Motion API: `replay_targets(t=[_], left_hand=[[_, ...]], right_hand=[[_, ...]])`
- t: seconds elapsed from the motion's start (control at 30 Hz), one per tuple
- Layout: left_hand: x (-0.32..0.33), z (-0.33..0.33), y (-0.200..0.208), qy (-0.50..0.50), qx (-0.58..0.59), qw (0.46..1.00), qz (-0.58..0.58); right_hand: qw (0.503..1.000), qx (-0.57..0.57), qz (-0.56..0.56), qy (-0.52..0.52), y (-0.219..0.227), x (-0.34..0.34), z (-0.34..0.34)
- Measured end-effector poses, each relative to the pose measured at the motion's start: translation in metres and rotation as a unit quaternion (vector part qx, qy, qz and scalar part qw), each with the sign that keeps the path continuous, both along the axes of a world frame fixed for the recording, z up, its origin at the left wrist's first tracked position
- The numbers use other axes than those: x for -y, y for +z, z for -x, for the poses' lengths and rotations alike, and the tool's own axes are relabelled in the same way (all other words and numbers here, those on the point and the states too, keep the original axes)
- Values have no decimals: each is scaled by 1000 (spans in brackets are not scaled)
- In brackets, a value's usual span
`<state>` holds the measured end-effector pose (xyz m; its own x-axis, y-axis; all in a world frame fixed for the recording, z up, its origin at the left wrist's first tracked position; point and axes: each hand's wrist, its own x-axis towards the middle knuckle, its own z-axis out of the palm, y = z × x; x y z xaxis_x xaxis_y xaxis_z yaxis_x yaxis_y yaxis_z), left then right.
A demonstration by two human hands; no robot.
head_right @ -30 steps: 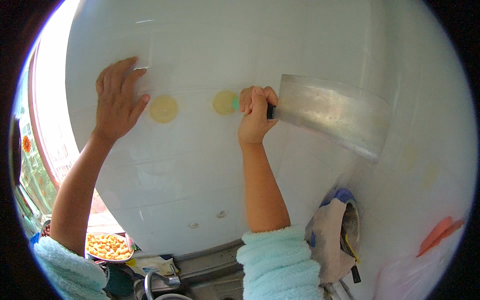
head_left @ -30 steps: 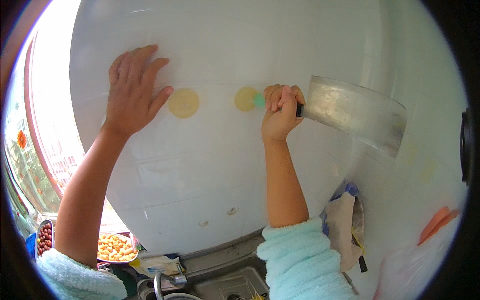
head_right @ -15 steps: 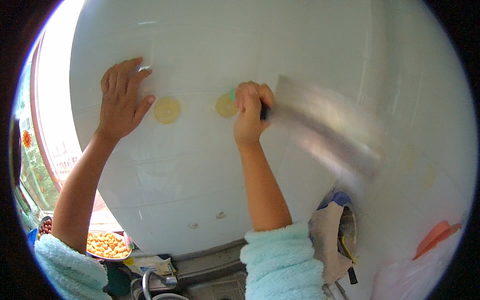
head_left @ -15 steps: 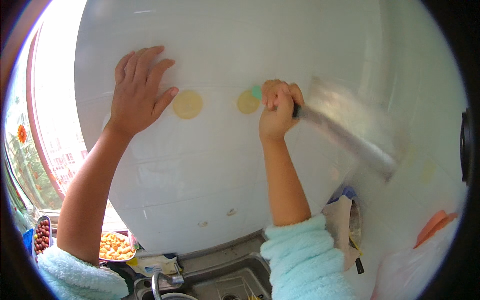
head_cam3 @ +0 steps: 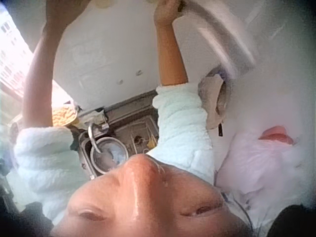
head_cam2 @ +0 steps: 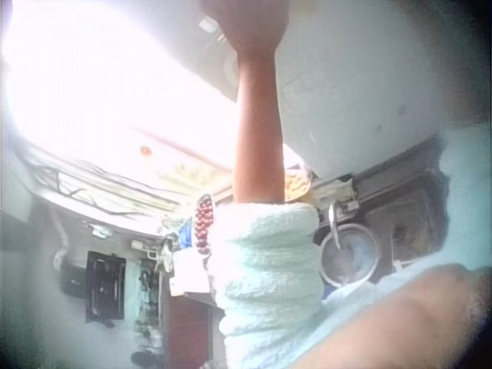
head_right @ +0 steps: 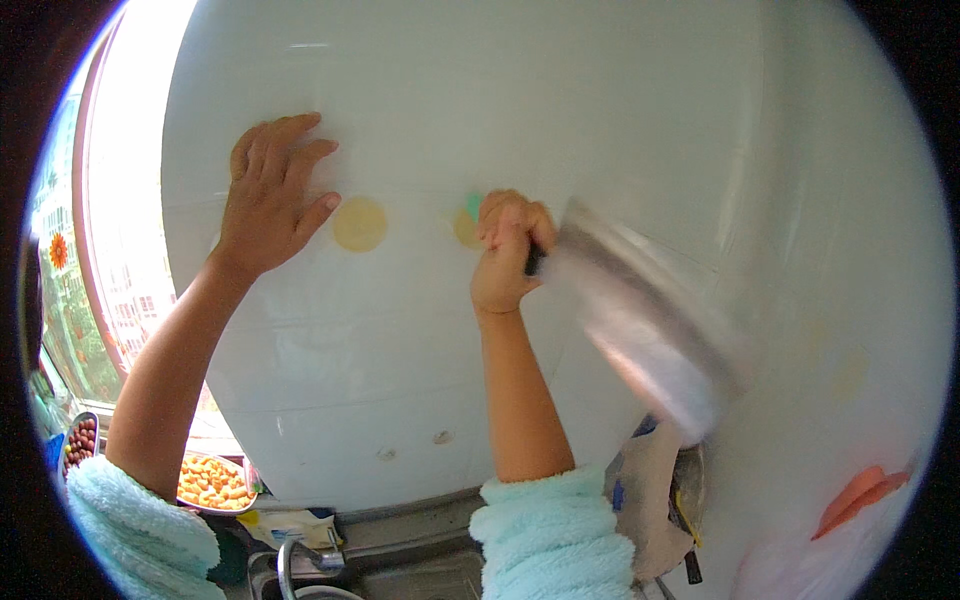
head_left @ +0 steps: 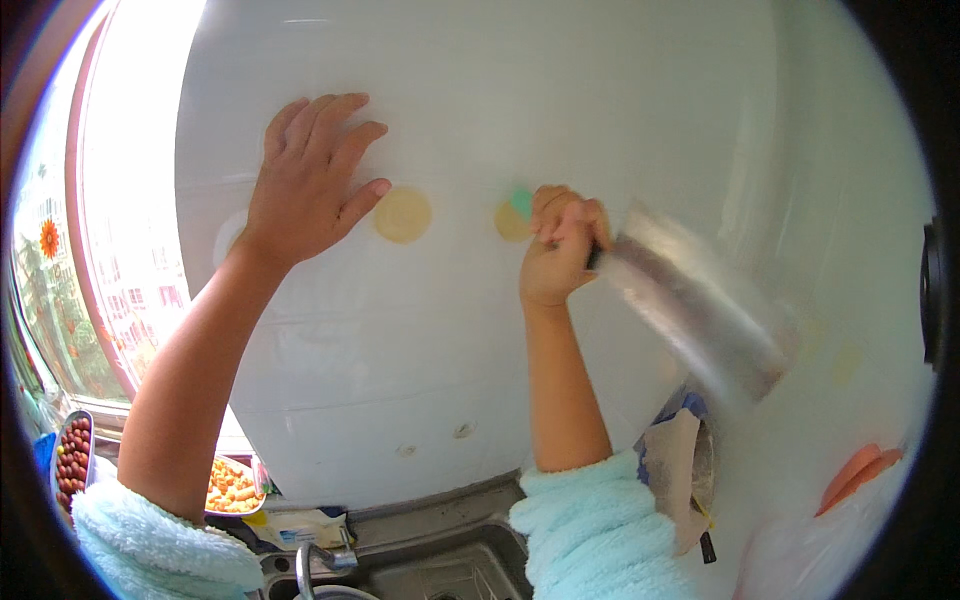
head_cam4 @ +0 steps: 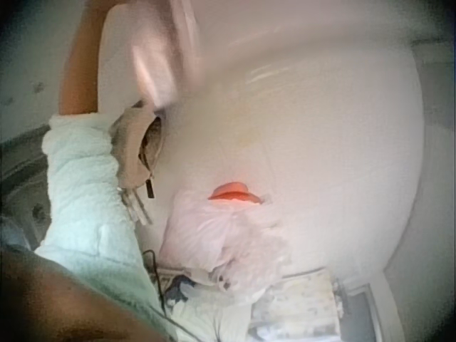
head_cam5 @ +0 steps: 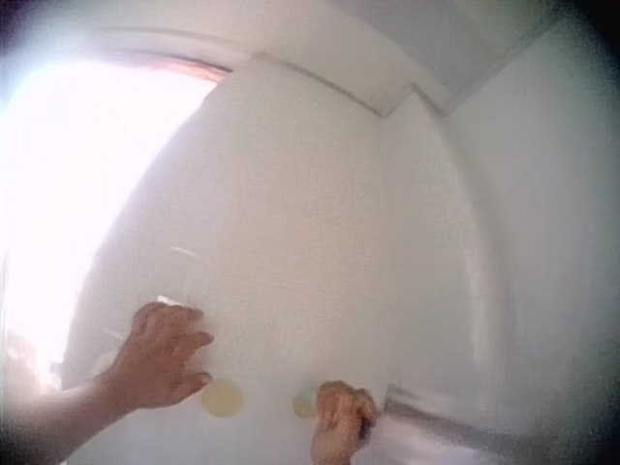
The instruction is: The person removes a white plastic wall rack from a tiled wall, cleans the adhesive residue with a knife, and reattaches the rack using new adhesive pads. The person uses a knife to scrape the wall and handles the rack and adhesive pads by hand.
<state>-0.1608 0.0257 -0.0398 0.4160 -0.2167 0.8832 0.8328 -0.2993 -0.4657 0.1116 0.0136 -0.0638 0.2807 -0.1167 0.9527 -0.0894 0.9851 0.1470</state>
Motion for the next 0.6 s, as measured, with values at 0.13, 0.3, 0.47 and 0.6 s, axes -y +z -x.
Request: replay_targets(t=[0.13, 0.3, 0.47, 0.6], left_hand=[[2, -1, 0, -22, 0, 1000, 11], [-1, -1, -1, -13, -8, 1000, -4], [-5, 1, -1, 4, 0, 1000, 6], [-5, 2, -1, 4, -7, 1000, 7]], right_hand=[[1000, 5, 14, 2, -3, -1, 4], [1000, 19, -6, -8, -8, 0, 4], [997, 61, -45, -30, -17, 1, 5], [998, -32, 31, 40, -18, 2, 4]])
